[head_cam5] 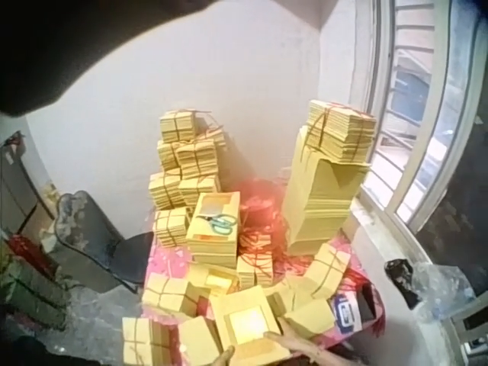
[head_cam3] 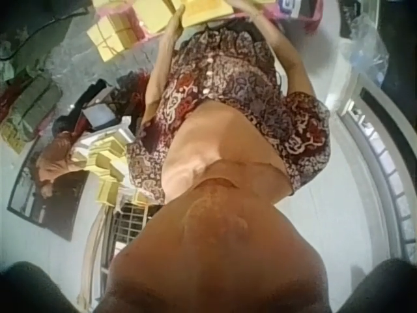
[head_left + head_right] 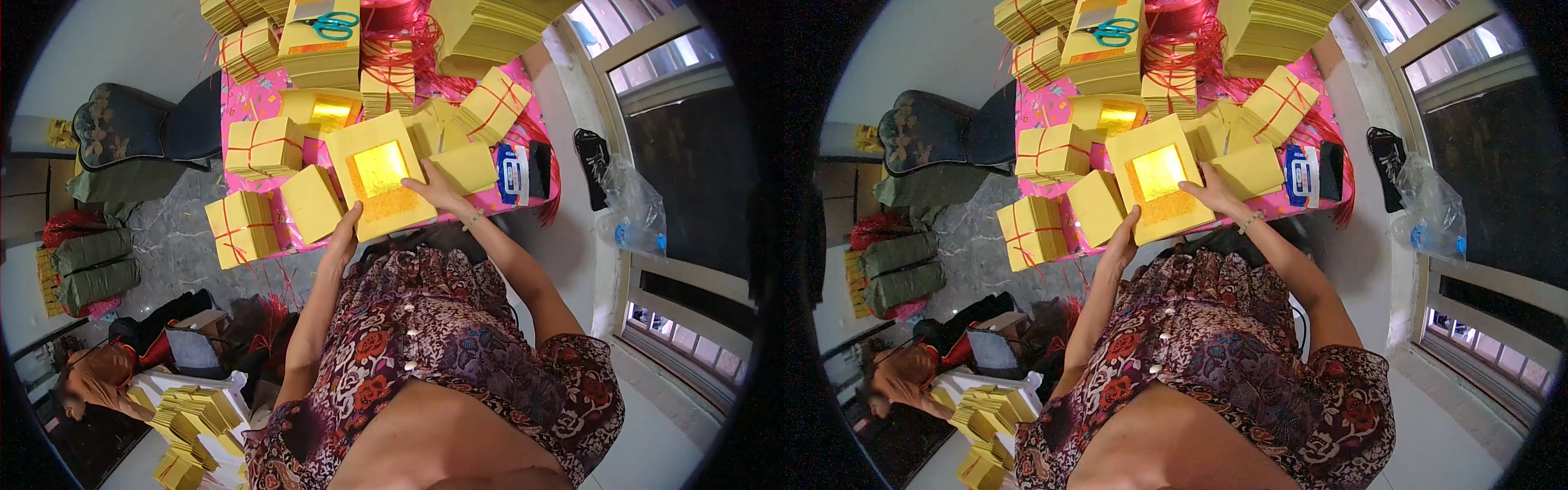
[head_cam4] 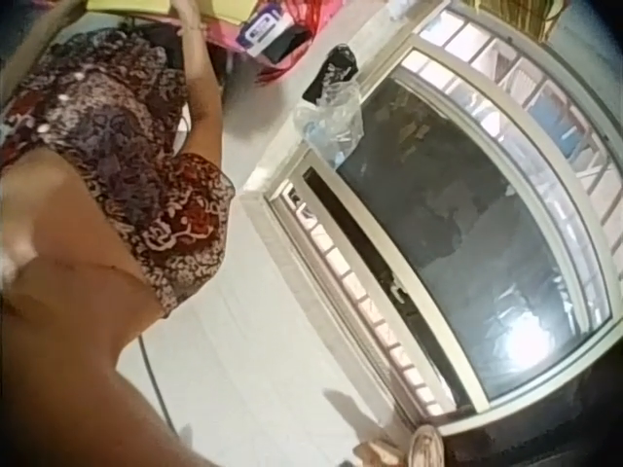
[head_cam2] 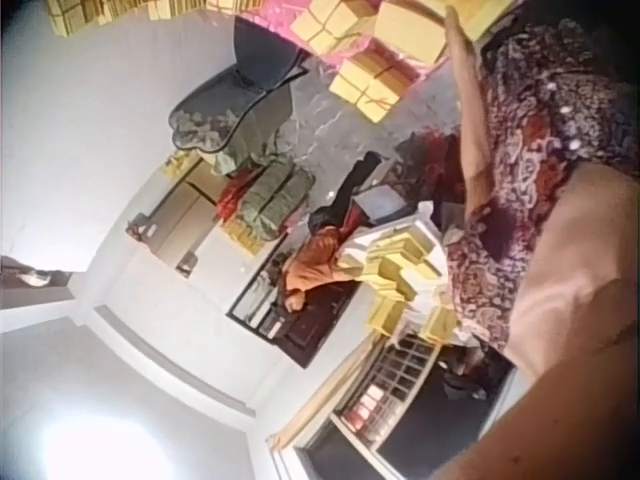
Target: Folding and stacking bundles of yellow joss paper at a table.
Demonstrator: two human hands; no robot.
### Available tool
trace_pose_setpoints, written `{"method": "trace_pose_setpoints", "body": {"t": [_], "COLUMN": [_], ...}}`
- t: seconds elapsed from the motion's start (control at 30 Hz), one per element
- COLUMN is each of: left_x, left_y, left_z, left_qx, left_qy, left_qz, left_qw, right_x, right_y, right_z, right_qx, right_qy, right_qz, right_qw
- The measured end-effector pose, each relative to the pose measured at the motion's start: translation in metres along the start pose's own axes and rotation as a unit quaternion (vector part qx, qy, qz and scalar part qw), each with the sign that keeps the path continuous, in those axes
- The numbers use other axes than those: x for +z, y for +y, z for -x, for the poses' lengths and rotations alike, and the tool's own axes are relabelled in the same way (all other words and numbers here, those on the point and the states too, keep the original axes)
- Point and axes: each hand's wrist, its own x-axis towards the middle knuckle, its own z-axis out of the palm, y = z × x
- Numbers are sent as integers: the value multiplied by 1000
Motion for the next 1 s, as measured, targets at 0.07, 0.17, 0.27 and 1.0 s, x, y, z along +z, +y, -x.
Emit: {"method": "trace_pose_setpoints", "body": {"t": [0.07, 0.17, 0.27, 1.0], "left_x": [-1, -10, -12, 36], "left_y": [0, -2, 4, 11], "left_z": [3, 4, 17, 52], "left_qx": [-1, 31, 65, 393], "left_qy": [-13, 15, 40, 59], "left_qz": [-7, -78, -118, -613], "left_qw": [1000, 996, 990, 683], "right_x": [-1, -6, -23, -45], "right_y": [5, -3, -34, -37], "right_z": [1, 7, 31, 58], "right_qx": [-7, -72, -169, -410], "right_qy": [2, 44, 146, -47], "right_qz": [-12, 19, 129, 260], "right_qw": [1000, 996, 966, 873]}}
